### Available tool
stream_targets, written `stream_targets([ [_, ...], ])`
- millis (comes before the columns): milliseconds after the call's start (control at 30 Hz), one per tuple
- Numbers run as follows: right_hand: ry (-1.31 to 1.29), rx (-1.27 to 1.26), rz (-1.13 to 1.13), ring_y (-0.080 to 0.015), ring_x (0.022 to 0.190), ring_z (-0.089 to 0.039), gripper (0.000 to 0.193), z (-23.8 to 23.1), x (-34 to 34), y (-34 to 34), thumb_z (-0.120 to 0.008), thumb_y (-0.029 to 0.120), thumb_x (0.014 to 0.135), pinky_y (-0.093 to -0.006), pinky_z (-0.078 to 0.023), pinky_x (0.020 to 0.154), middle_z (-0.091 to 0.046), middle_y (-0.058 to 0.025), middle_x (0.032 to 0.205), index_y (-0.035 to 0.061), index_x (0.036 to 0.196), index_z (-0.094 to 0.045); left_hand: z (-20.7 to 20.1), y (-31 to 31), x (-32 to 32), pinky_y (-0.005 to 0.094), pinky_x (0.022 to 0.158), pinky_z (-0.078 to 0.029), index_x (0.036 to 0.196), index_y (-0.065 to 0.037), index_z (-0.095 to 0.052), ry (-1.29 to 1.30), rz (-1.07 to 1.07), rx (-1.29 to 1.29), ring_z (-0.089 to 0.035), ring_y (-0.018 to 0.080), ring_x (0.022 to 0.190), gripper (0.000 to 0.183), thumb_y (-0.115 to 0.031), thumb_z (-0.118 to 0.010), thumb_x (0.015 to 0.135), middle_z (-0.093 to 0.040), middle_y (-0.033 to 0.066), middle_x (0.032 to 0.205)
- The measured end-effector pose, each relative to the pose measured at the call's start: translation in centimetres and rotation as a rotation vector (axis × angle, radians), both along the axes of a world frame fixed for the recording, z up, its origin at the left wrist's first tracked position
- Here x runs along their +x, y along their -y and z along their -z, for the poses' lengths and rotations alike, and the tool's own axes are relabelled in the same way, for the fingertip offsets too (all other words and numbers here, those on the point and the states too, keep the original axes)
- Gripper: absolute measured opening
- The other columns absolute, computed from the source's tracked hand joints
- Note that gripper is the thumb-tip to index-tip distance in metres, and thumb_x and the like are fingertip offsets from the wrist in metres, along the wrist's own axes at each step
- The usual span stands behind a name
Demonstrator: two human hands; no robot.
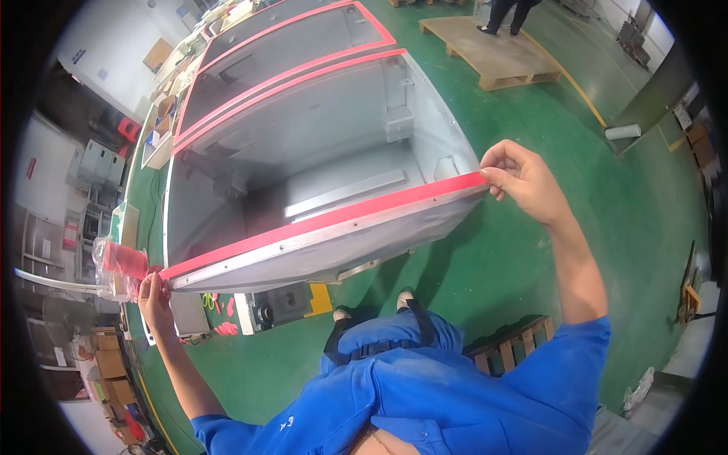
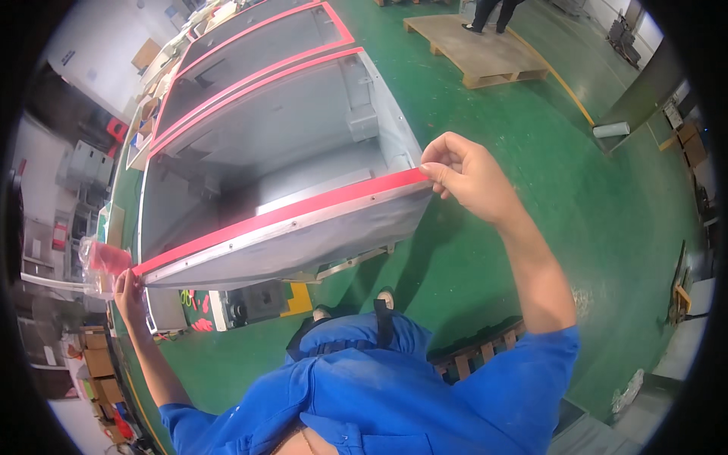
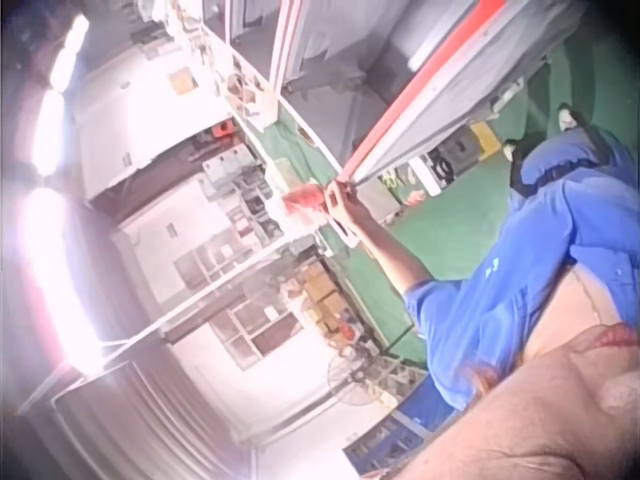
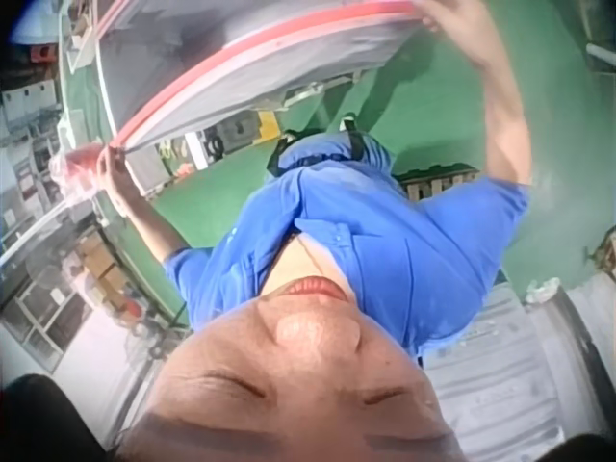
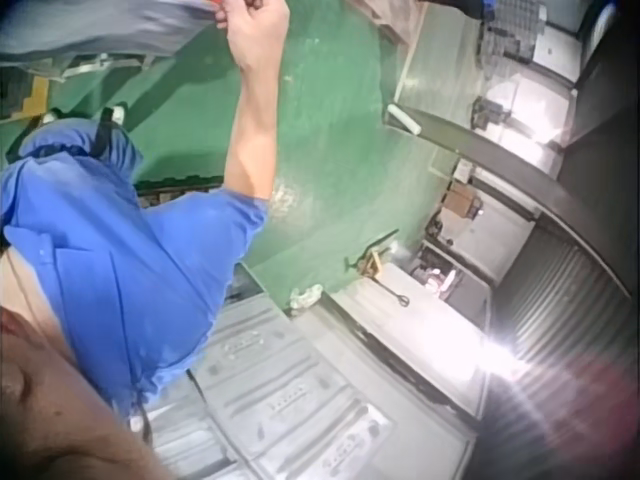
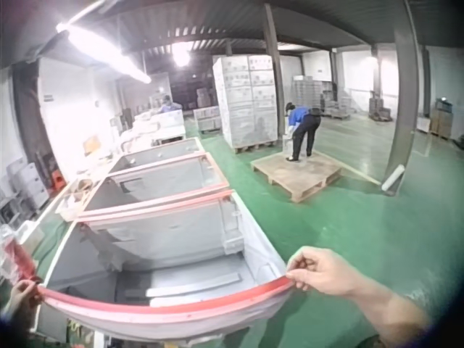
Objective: The person applies red tape along the edges of a metal cabinet door, smoothing it down and cutting excess pieces. They handle the tape and the cabinet door throughout the process.
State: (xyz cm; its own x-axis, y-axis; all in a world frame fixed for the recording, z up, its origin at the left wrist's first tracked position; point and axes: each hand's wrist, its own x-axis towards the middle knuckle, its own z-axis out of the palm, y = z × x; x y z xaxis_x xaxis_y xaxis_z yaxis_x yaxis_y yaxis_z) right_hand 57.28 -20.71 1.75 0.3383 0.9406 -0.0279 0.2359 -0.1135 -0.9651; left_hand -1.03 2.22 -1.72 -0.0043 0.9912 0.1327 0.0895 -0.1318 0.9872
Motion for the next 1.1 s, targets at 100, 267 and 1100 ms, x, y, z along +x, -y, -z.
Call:
stream_targets([
  [100,0.000,-0.032,-0.007,-0.0079,0.063,-0.052,0.010,0.1,0.3,-0.1,-0.058,0.012,0.083,-0.0224,-0.045,0.055,-0.055,-0.0016,0.073,0.0027,0.085,-0.054,0.0,0.1,0.0,0.0160,0.049,-0.033,0.091,-0.003,-0.057,-0.032,-0.008,0.000,-0.047,0.0051,0.060,0.011,-0.014,-0.056,0.088,-0.053,-0.0021,0.072],
  [267,0.059,-0.094,-0.040,-0.0084,0.063,-0.053,0.011,0.1,0.9,-0.3,-0.058,0.012,0.083,-0.0228,-0.044,0.054,-0.057,-0.0026,0.074,0.0020,0.084,-0.055,-0.6,0.6,0.9,0.0157,0.048,-0.032,0.092,-0.004,-0.058,-0.060,-0.049,0.007,-0.047,0.0028,0.060,0.011,-0.015,-0.056,0.088,-0.053,-0.0035,0.072],
  [1100,1.284,0.632,0.149,-0.0299,0.101,-0.056,0.010,6.2,-3.3,3.5,-0.058,0.004,0.075,-0.0381,-0.048,0.079,-0.062,-0.0166,0.103,0.0013,0.083,-0.051,0.3,1.3,0.7,0.0152,0.050,-0.031,0.090,-0.006,-0.057,0.104,-0.076,0.098,-0.041,0.0011,0.058,0.009,-0.015,-0.057,0.087,-0.050,-0.0047,0.068],
])
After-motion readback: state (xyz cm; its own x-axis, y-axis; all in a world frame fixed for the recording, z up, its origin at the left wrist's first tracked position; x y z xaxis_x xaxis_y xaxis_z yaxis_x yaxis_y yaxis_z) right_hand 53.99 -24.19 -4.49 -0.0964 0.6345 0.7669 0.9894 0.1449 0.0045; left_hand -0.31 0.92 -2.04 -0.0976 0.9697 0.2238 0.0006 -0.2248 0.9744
